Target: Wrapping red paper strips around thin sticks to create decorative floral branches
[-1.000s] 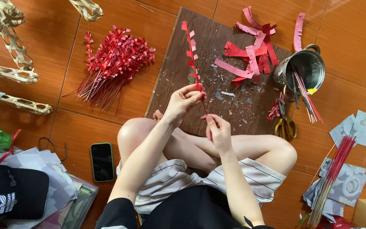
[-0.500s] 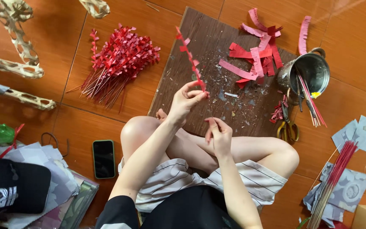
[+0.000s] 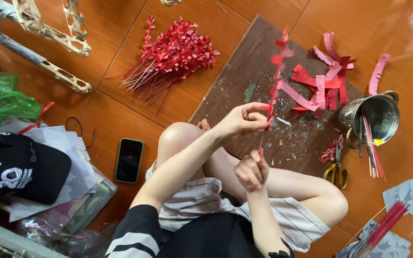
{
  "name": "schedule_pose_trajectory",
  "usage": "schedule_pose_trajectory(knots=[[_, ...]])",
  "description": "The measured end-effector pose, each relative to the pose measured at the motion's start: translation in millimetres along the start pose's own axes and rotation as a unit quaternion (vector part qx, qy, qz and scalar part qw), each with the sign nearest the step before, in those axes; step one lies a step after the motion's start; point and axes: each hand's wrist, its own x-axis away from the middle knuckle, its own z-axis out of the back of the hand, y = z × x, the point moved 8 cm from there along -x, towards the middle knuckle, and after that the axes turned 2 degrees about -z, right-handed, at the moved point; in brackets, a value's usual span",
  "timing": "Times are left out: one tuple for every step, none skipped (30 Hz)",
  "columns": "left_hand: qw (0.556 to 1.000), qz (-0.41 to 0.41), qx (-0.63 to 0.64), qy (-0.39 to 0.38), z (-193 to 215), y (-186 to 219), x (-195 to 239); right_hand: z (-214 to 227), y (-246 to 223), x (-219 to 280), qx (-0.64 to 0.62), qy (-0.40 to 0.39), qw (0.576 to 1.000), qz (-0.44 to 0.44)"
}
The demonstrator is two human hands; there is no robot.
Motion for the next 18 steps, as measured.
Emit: schedule_pose_trajectory(knots=[[1.0,-0.003,0.001,0.0,-1,17,2,5,1,1,0.001,0.0,1.0,-0.003],[0.999,-0.024,-0.041,0.006,-2,37,4,20,3,2,0.089,0.064,0.994,-0.019],[0.995,-0.043,-0.085,0.014,-1,58,9,35,6,6,0.173,0.127,0.976,-0.035],[0.995,-0.043,-0.085,0.017,11,80,11,35,2,10,0.171,0.127,0.976,-0.037],[0.978,-0.087,-0.186,0.035,22,111,13,50,-6,19,0.276,0.227,0.932,-0.056],[0.948,-0.129,-0.285,0.052,32,142,15,62,-17,29,0.374,0.322,0.866,-0.075],[0.948,-0.129,-0.286,0.052,52,163,18,62,-25,39,0.374,0.322,0.867,-0.075],[0.895,-0.163,-0.405,0.089,74,192,23,72,-36,58,0.396,0.394,0.822,-0.107],[0.825,-0.192,-0.516,0.124,92,218,29,80,-48,80,0.415,0.464,0.77,-0.139],[0.826,-0.191,-0.516,0.124,109,226,34,84,-58,96,0.415,0.465,0.77,-0.138],[0.779,-0.193,-0.568,0.182,130,240,38,85,-71,107,0.433,0.449,0.771,-0.127],[0.727,-0.193,-0.615,0.238,150,254,43,87,-83,119,0.451,0.434,0.771,-0.116],[0.73,-0.19,-0.615,0.23,182,258,37,87,-91,126,0.449,0.439,0.77,-0.109],[0.629,-0.187,-0.714,0.244,210,265,32,86,-102,132,0.455,0.436,0.771,-0.086],[0.519,-0.181,-0.797,0.25,236,263,25,81,-116,145,0.462,0.438,0.769,-0.063],[0.526,-0.177,-0.797,0.24,244,261,24,73,-120,147,0.46,0.447,0.765,-0.056],[0.382,-0.159,-0.887,0.206,243,256,17,63,-128,144,0.471,0.444,0.761,-0.038],[0.225,-0.141,-0.95,0.166,244,250,10,52,-136,141,0.482,0.44,0.757,-0.021]])
